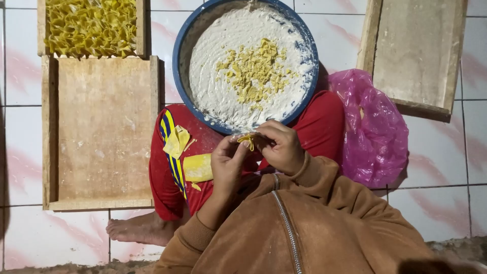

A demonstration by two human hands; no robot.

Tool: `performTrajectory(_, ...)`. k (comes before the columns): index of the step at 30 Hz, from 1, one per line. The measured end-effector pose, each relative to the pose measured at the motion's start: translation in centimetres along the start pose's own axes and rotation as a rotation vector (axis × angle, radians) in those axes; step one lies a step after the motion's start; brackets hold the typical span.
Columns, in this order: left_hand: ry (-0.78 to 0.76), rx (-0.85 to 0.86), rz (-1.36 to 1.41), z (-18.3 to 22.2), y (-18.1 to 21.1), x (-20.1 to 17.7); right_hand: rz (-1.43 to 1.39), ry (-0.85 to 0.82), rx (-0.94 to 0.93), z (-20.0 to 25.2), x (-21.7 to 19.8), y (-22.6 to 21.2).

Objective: Manually assembling small dumplings by placing filling onto dough wrappers and folding them into shape.

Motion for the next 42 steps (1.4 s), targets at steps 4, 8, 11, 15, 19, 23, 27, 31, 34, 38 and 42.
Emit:
performTrajectory(4, 0.009, -0.015, 0.028, 0.2, 1.1, 0.6, -0.005, 0.006, -0.006, -0.5, -0.1, -1.1)
performTrajectory(8, 0.014, 0.005, 0.068, 0.4, 0.8, 0.6, -0.084, -0.039, 0.096, -0.4, -0.1, -0.5)
performTrajectory(11, -0.051, 0.147, -0.114, -0.1, 2.3, 0.4, -0.107, -0.046, 0.166, 0.0, 0.0, 1.0)
performTrajectory(15, -0.227, 0.369, -0.275, 0.3, 4.8, 1.3, -0.25, -0.024, 0.387, 0.8, 0.4, 2.0)
performTrajectory(19, -0.325, 0.519, -0.454, 0.7, 6.0, 1.7, -0.301, -0.045, 0.387, -0.1, 0.7, 1.0)
performTrajectory(23, -0.251, 0.5, -0.533, 0.1, 6.1, -0.7, -0.298, -0.074, 0.418, 0.3, 1.7, 1.8)
performTrajectory(27, -0.088, 0.61, -0.552, -0.3, 8.5, -7.0, -0.208, -0.069, 0.527, 2.4, 1.7, 6.2)
performTrajectory(31, 0.239, 0.624, -0.704, 0.9, 12.1, -18.8, -0.182, -0.078, 0.527, 3.3, 0.8, 7.9)
performTrajectory(34, 0.493, 0.613, -0.858, 2.2, 8.9, -29.1, -0.163, -0.078, 0.538, 4.3, 0.4, 9.0)
performTrajectory(38, 0.613, 0.408, -1.106, 1.9, 1.4, -36.9, -0.129, -0.085, 0.611, 4.3, 0.9, 9.3)
performTrajectory(42, 0.54, 0.215, -1.231, 1.3, -3.2, -37.8, -0.029, -0.146, 0.585, 4.1, 1.2, 8.4)
Point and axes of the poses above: each hand's wrist, its own z-axis away from the middle knuckle, its own x-axis out of the palm, y = z × x, the point moved 8 cm from there along -z, towards the middle knuckle, and after that the axes turned 2 degrees about y, right-handed, at the moved point
